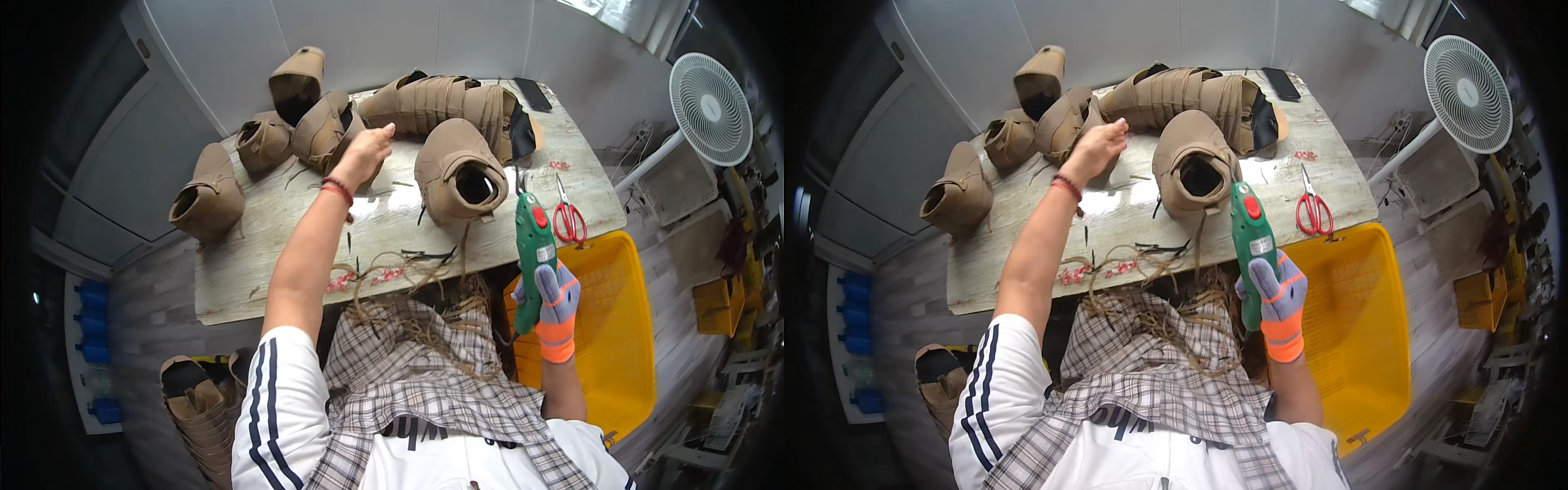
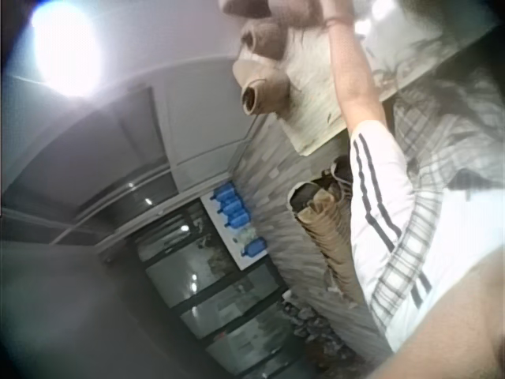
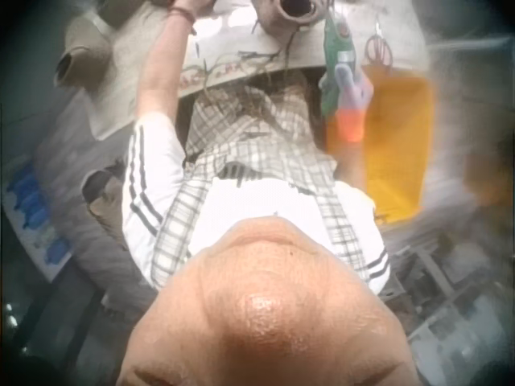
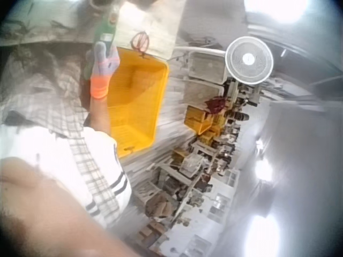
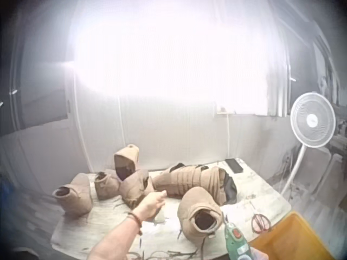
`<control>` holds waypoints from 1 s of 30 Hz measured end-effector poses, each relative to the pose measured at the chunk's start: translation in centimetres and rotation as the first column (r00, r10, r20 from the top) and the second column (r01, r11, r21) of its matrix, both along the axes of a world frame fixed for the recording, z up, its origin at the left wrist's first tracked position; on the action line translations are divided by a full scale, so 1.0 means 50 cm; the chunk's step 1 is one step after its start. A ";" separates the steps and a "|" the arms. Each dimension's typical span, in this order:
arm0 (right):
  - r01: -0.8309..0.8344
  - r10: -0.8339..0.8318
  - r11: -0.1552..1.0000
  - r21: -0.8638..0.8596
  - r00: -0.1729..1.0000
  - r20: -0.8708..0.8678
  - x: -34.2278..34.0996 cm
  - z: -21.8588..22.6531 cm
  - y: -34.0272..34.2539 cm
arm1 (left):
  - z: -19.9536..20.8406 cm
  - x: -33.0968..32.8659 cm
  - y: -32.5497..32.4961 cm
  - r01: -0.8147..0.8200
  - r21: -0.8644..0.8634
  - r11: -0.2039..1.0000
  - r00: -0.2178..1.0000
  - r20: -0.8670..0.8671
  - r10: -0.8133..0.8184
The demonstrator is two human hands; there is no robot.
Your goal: The person uses a rotary cutting tool to trim the edges of multiple brown shoe uppers on a work table. After trimming, the person uses scissors to cut the interior lining of one shoe upper. Trimmed pieces fall onto the table and into a yellow bin.
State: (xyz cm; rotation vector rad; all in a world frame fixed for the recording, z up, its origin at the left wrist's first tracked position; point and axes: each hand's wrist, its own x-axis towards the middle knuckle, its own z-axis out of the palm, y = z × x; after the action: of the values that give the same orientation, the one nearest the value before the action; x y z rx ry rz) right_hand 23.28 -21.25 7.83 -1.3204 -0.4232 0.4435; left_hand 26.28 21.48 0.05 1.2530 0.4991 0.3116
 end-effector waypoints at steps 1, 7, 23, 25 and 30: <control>0.014 -0.014 1.000 -0.001 0.999 0.033 0.011 -0.009 -0.005 | -0.036 0.042 -0.002 -0.100 -0.021 0.995 0.995 -0.014 0.100; 0.109 -0.096 0.984 -0.141 0.991 0.096 0.040 -0.026 -0.036 | -0.050 0.187 0.084 -0.620 0.386 0.683 0.683 -0.164 0.712; 0.119 -0.120 0.988 -0.101 0.993 -0.004 0.023 -0.041 -0.051 | -0.009 0.128 0.066 -0.097 0.236 0.967 0.988 -0.097 0.122; 0.124 -0.121 0.983 -0.134 0.992 0.033 0.013 -0.036 -0.054 | -0.012 0.124 0.075 -0.137 0.216 0.967 0.985 -0.073 0.156; 0.101 -0.102 0.994 -0.051 0.994 -0.024 -0.002 -0.041 -0.068 | 0.096 0.041 0.070 -0.272 0.706 0.654 0.956 0.122 0.267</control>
State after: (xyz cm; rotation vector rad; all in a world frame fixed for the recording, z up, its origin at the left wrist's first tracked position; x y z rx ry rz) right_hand 23.18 -24.62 5.80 -1.3761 -0.3234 0.3877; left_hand 28.34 24.98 4.85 1.9489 0.5829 0.8296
